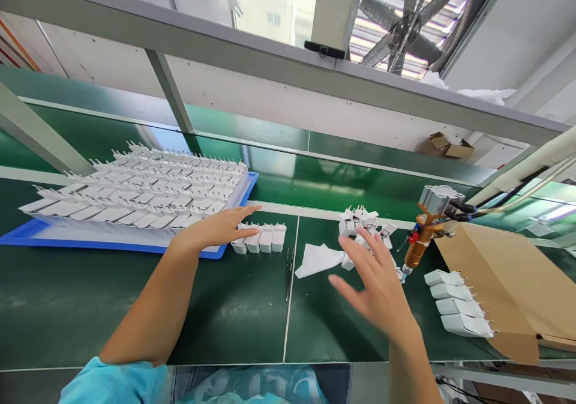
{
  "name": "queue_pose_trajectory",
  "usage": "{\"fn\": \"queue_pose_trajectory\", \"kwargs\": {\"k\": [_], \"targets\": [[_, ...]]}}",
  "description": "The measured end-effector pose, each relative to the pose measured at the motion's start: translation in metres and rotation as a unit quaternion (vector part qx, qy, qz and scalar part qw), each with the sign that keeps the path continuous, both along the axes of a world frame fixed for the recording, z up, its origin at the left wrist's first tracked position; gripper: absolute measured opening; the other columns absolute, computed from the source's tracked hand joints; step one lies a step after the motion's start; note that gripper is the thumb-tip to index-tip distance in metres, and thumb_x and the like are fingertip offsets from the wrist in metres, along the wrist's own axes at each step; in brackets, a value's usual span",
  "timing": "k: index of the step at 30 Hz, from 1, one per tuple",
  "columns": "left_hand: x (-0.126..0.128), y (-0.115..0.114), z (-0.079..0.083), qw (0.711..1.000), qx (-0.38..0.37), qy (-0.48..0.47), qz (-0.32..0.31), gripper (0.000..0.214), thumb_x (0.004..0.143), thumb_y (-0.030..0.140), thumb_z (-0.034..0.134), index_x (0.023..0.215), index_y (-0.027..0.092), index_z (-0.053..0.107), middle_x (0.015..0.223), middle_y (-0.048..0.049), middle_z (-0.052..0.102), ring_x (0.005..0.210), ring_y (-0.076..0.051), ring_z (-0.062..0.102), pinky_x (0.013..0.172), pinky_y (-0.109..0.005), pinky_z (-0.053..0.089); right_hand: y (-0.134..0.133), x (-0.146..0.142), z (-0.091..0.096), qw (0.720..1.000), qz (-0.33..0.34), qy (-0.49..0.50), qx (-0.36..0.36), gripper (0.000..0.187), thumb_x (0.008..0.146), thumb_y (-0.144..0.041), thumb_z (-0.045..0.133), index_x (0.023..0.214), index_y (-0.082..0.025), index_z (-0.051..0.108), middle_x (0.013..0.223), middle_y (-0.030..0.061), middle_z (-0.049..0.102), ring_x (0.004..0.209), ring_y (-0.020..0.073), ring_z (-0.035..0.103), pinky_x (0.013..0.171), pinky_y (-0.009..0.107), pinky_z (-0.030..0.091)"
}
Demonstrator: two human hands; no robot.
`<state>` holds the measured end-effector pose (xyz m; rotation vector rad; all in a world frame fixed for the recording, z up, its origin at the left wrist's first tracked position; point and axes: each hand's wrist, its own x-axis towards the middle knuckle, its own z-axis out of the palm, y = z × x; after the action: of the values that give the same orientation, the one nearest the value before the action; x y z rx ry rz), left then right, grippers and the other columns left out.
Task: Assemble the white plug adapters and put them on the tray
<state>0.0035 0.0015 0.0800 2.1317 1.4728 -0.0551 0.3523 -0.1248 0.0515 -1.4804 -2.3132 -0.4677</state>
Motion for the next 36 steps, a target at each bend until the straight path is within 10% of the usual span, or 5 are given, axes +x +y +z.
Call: {"fn": "queue_pose_trajectory", "kwargs": {"k": [5,11,20,26,36], "targets": [[0.0,-0.001,0.0,1.0,-0.002,-0.007,-0.011,0.077,0.089,0.058,0.039,0.156,0.026,0.021,0.16,-0.0086,0.031,0.138,-0.035,0.043,0.102,-0.045,0.046,0.045,0.004,-0.018,0.946,-0.114,-0.194,-0.234,0.061,0.08,-0.028,0.067,0.138,-0.021,0.051,0.126,0.0142,0.067,0.134,0.0373,0.047,0.113,0.068,0.024],[-0.001,-0.001,-0.001,0.999,0.026,-0.03,-0.023,0.073,0.09,0.053,0.043,0.154,0.022,0.028,0.155,-0.0131,0.04,0.137,-0.036,0.045,0.1,-0.046,0.047,0.059,-0.005,-0.019,0.928,-0.112,-0.228,-0.274,0.06,0.067,-0.017,0.076,0.125,-0.016,0.061,0.113,0.0145,0.071,0.122,0.0327,0.058,0.117,0.06,0.024],[0.037,-0.022,-0.004,0.93,0.107,-0.285,-0.204,0.086,0.074,0.055,0.075,0.147,0.027,0.04,0.149,-0.0099,0.049,0.135,-0.032,0.048,0.108,-0.043,0.043,0.036,-0.077,0.054,0.994,0.069,-0.047,-0.074,0.08,0.088,-0.033,0.062,0.154,-0.025,0.016,0.14,0.0087,0.057,0.137,0.0278,0.044,0.121,0.06,0.018],[0.042,-0.029,-0.006,0.895,0.244,-0.347,-0.139,0.066,0.079,0.036,0.076,0.136,0.026,0.047,0.129,-0.0099,0.064,0.112,-0.028,0.065,0.089,-0.038,0.054,0.039,-0.1,0.066,0.985,0.135,0.102,0.014,0.073,0.09,-0.038,0.062,0.152,-0.03,0.025,0.142,0.0093,0.053,0.145,0.0304,0.033,0.12,0.065,0.012],[0.036,-0.041,0.006,0.811,0.44,-0.372,-0.104,0.058,0.078,0.027,0.077,0.129,0.024,0.049,0.116,-0.0097,0.066,0.104,-0.024,0.066,0.084,-0.033,0.056,0.076,-0.084,0.054,0.788,0.229,0.56,-0.116,0.02,0.095,-0.037,0.055,0.107,-0.03,0.07,0.092,0.0003,0.074,0.081,0.0151,0.069,0.077,0.029,0.057]]}}
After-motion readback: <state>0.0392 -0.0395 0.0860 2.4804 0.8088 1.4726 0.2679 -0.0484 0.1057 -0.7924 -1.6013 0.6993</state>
